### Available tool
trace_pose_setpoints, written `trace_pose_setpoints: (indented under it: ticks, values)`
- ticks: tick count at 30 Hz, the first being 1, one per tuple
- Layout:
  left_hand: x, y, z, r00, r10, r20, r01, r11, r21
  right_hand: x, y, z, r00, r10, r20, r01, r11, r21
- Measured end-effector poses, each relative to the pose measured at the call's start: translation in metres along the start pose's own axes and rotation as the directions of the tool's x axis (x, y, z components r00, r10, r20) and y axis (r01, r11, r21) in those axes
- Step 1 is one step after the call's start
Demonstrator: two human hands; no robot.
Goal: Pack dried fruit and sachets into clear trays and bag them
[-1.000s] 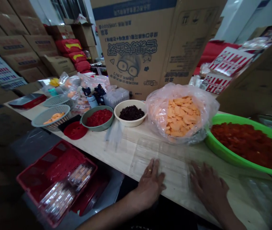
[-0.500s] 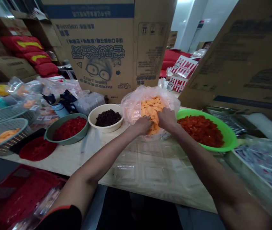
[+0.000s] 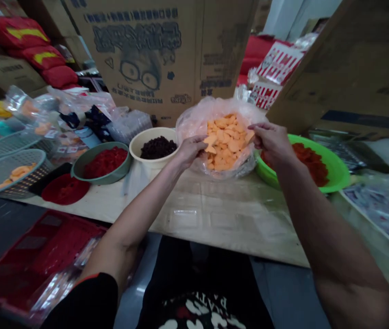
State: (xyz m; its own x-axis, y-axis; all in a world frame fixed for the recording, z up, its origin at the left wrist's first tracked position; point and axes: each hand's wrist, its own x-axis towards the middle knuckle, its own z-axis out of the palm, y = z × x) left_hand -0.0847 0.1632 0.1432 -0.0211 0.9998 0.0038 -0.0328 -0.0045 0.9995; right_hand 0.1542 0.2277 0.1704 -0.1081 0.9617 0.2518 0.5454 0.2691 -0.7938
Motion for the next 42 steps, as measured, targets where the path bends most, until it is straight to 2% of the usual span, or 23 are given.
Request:
trace_pose_setpoints:
  ticks: [2,4,6,8,11,14,16,17,19,22,25,28,31,34,36,38,40,42]
  values:
    - [-0.035,-0.004,-0.002,0.999,0.007,0.051,-0.008,1.0,0.011,-0.04,0.007,-0.007,0.994,0.044,0.104,-0.072,0.957,0.282]
    - [-0.075,-0.015,-0.002,0.993,0.053,0.101,-0.064,0.992,0.109,-0.086,0.015,-0.01,0.972,0.06,0.227,-0.161,0.875,0.457]
    - [-0.112,-0.03,0.003,0.981,0.123,0.153,-0.158,0.957,0.245,-0.13,0.026,-0.008,0.942,0.068,0.328,-0.242,0.815,0.527]
    - [-0.14,-0.05,0.012,0.952,0.229,0.205,-0.291,0.885,0.363,-0.165,0.039,-0.002,0.921,0.085,0.38,-0.297,0.784,0.546]
    - [-0.162,-0.081,0.028,0.867,0.413,0.278,-0.498,0.726,0.473,-0.199,0.054,0.012,0.919,0.112,0.379,-0.311,0.798,0.517]
    - [-0.168,-0.107,0.041,0.792,0.481,0.377,-0.607,0.542,0.582,-0.222,0.063,0.029,0.96,0.114,0.255,-0.191,0.933,0.304]
    - [-0.17,-0.117,0.046,0.788,0.404,0.464,-0.614,0.458,0.643,-0.235,0.064,0.04,0.986,0.074,0.149,-0.083,0.995,0.057]
    - [-0.171,-0.12,0.048,0.796,0.34,0.501,-0.605,0.431,0.67,-0.242,0.064,0.045,0.991,0.041,0.126,-0.031,0.996,-0.078]
    - [-0.174,-0.119,0.05,0.805,0.211,0.554,-0.59,0.372,0.717,-0.252,0.061,0.05,0.988,-0.018,0.156,0.069,0.943,-0.325]
    - [-0.175,-0.109,0.049,0.786,0.128,0.604,-0.613,0.279,0.739,-0.261,0.053,0.05,0.96,-0.074,0.269,0.212,0.82,-0.531]
    - [-0.173,-0.101,0.048,0.76,0.119,0.639,-0.646,0.243,0.724,-0.261,0.045,0.046,0.949,-0.097,0.301,0.258,0.787,-0.56]
    - [-0.168,-0.104,0.052,0.784,0.065,0.618,-0.613,0.246,0.751,-0.259,0.039,0.045,0.933,-0.072,0.352,0.279,0.764,-0.582]
    - [-0.164,-0.106,0.056,0.814,0.015,0.581,-0.567,0.241,0.788,-0.259,0.034,0.046,0.893,-0.054,0.448,0.341,0.732,-0.59]
    - [-0.151,-0.09,0.054,0.819,0.009,0.573,-0.556,0.257,0.791,-0.246,0.026,0.037,0.856,-0.039,0.516,0.397,0.687,-0.608]
    - [-0.129,-0.067,0.05,0.833,0.011,0.554,-0.536,0.267,0.801,-0.221,0.019,0.026,0.83,-0.016,0.557,0.423,0.668,-0.611]
    - [-0.094,-0.041,0.046,0.888,0.041,0.459,-0.456,0.225,0.861,-0.179,0.01,0.017,0.833,-0.015,0.553,0.433,0.641,-0.634]
    - [-0.051,-0.02,0.046,0.955,0.121,0.269,-0.286,0.155,0.946,-0.126,0.001,0.016,0.897,-0.053,0.44,0.386,0.582,-0.716]
    - [-0.01,-0.007,0.047,0.981,0.168,0.101,-0.132,0.187,0.973,-0.073,-0.003,0.026,0.95,-0.062,0.306,0.289,0.544,-0.788]
